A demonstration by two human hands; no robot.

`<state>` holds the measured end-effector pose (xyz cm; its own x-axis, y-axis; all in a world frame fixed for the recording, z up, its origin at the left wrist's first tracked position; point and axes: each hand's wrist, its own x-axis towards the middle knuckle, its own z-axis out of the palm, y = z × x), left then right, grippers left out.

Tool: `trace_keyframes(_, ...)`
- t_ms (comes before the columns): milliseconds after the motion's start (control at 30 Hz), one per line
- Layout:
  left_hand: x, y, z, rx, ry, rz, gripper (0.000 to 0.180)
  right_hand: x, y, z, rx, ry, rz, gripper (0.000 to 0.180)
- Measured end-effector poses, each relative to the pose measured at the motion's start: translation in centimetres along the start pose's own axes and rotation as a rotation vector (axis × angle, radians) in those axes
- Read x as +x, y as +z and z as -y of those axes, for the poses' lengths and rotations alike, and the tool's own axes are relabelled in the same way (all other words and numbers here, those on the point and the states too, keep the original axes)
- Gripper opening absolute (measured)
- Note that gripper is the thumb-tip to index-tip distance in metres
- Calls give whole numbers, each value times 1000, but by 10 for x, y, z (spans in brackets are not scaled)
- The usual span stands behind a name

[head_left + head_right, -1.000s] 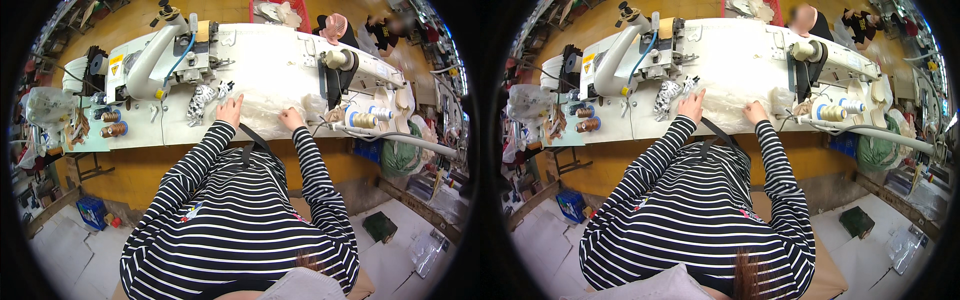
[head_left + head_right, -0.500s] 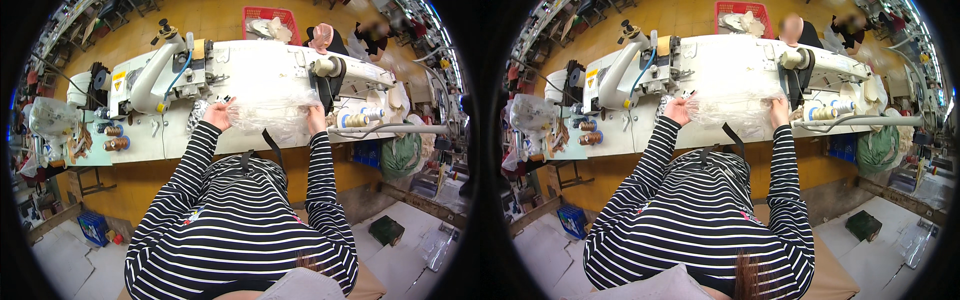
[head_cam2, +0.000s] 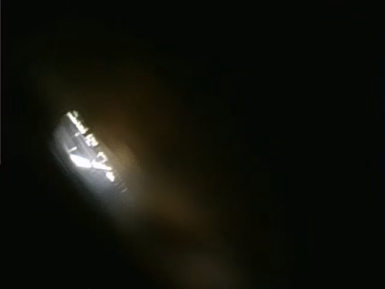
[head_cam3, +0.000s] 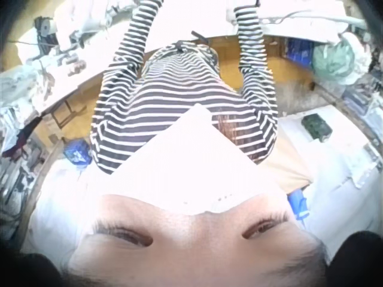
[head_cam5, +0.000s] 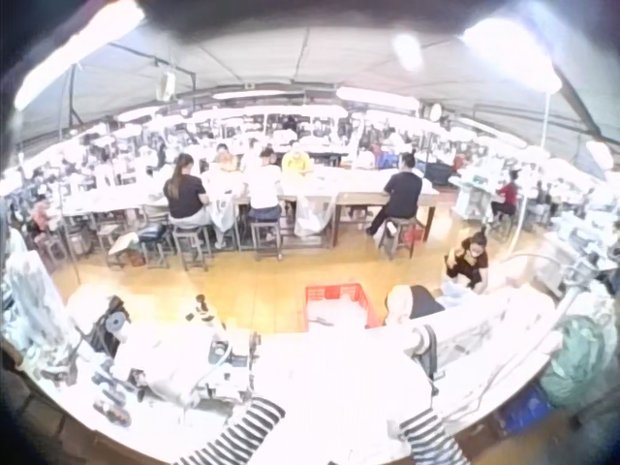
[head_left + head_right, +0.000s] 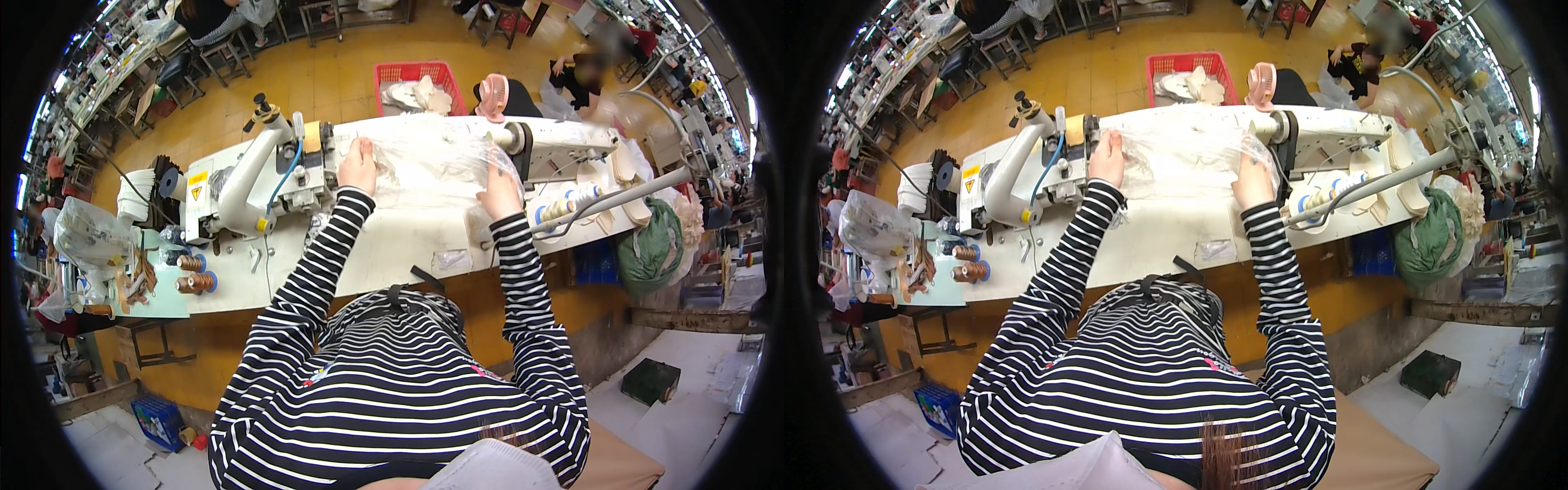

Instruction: The person walks through a garment factory floor, picks up a plastic bag of small fabric pieces, and places it on a table. They then open the bag and sort the small fabric pieces by hand into piles on the table.

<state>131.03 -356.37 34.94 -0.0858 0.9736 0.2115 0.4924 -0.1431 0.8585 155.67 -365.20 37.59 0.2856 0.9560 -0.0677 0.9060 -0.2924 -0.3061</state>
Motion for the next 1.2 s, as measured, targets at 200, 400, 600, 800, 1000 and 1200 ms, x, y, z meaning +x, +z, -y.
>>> trace_keyframes(200, -32, 12, -11, -153, -175, 288, 45, -39, 2, 24, 524, -549, -19, 20)
trace_keyframes(400, -63, 1, -19, 112, 151, 562, 48, 12, 46, 10, -21, -18, 5, 49)
trace_keyframes(600, -48, -15, 24, 211, 416, 335, 53, -10, 96, -27, -417, -299, 390, 61)
trace_keyframes(800, -62, -7, 62, 258, 842, 383, 46, 4, 112, -35, 181, -323, -18, 70)
trace_keyframes(1000, -81, 15, 102, 709, 223, 729, 45, -3, 138, -39, -726, -557, 1055, 66)
trace_keyframes(1200, -98, 29, 159, 596, 35, 708, 73, -31, 126, -51, 124, -423, 517, 30)
